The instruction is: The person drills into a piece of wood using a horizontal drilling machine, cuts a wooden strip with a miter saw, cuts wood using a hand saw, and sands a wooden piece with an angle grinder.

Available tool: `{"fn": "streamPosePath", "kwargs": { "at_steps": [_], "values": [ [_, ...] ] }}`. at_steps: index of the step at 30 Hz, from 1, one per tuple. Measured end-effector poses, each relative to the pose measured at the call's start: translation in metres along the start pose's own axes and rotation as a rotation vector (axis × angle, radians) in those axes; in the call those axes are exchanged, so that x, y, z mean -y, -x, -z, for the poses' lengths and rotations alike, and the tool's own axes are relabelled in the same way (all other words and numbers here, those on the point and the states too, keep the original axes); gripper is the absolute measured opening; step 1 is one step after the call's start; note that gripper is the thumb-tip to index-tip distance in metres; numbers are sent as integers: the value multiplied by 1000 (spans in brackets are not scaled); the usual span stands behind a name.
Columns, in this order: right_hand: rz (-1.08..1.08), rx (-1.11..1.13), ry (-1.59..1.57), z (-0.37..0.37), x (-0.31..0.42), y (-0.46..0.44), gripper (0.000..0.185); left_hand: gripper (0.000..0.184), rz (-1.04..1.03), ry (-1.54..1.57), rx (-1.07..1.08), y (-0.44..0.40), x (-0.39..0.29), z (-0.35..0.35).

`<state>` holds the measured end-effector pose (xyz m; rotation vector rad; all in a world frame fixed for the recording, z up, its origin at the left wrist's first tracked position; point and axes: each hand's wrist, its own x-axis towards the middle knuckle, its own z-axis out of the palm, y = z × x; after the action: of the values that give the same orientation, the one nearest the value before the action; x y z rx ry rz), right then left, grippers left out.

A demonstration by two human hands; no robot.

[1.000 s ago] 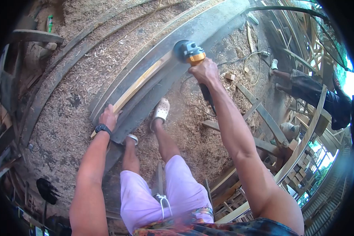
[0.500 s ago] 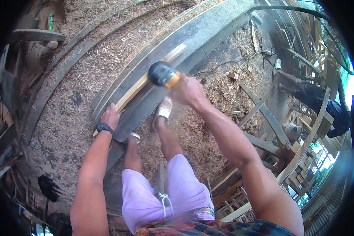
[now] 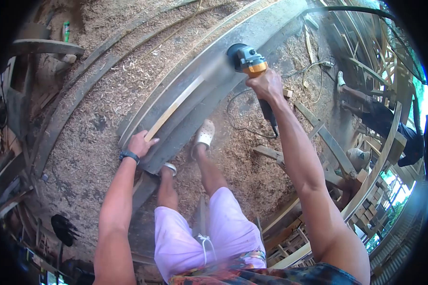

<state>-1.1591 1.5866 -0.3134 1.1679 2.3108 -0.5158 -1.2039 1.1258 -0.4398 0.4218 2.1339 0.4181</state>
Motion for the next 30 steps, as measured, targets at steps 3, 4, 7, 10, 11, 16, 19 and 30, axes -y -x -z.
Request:
{"fn": "streamPosePath", "kwargs": {
  "at_steps": [3, 4, 7, 10, 11, 16, 19, 30],
  "values": [
    [112, 45, -74, -27, 0, 20, 48, 45, -32, 183, 128, 2, 5, 1],
    [144, 78, -83, -28, 9, 33, 51, 48, -33, 197, 86, 3, 6, -1],
    [126, 148, -60, -55, 21, 57, 48, 55, -5, 253, 61, 3, 2, -4],
    [110, 269, -71, -67, 41, 78, 46, 58, 109, 289, 110, -7, 6, -11],
    [140, 295, -51, -70, 46, 84, 45, 58, 193, 285, 141, -11, 10, -15],
    [278, 292, 45, -86, 58, 91, 44, 62, 250, 302, 138, -22, 12, -13],
    [298, 288, 34, -87, 59, 86, 43, 68, 271, 393, 204, -20, 7, -1],
    [158, 149, -9, -53, 47, 27, 43, 67, 230, 462, 191, -19, -2, 7]
  ]
}}
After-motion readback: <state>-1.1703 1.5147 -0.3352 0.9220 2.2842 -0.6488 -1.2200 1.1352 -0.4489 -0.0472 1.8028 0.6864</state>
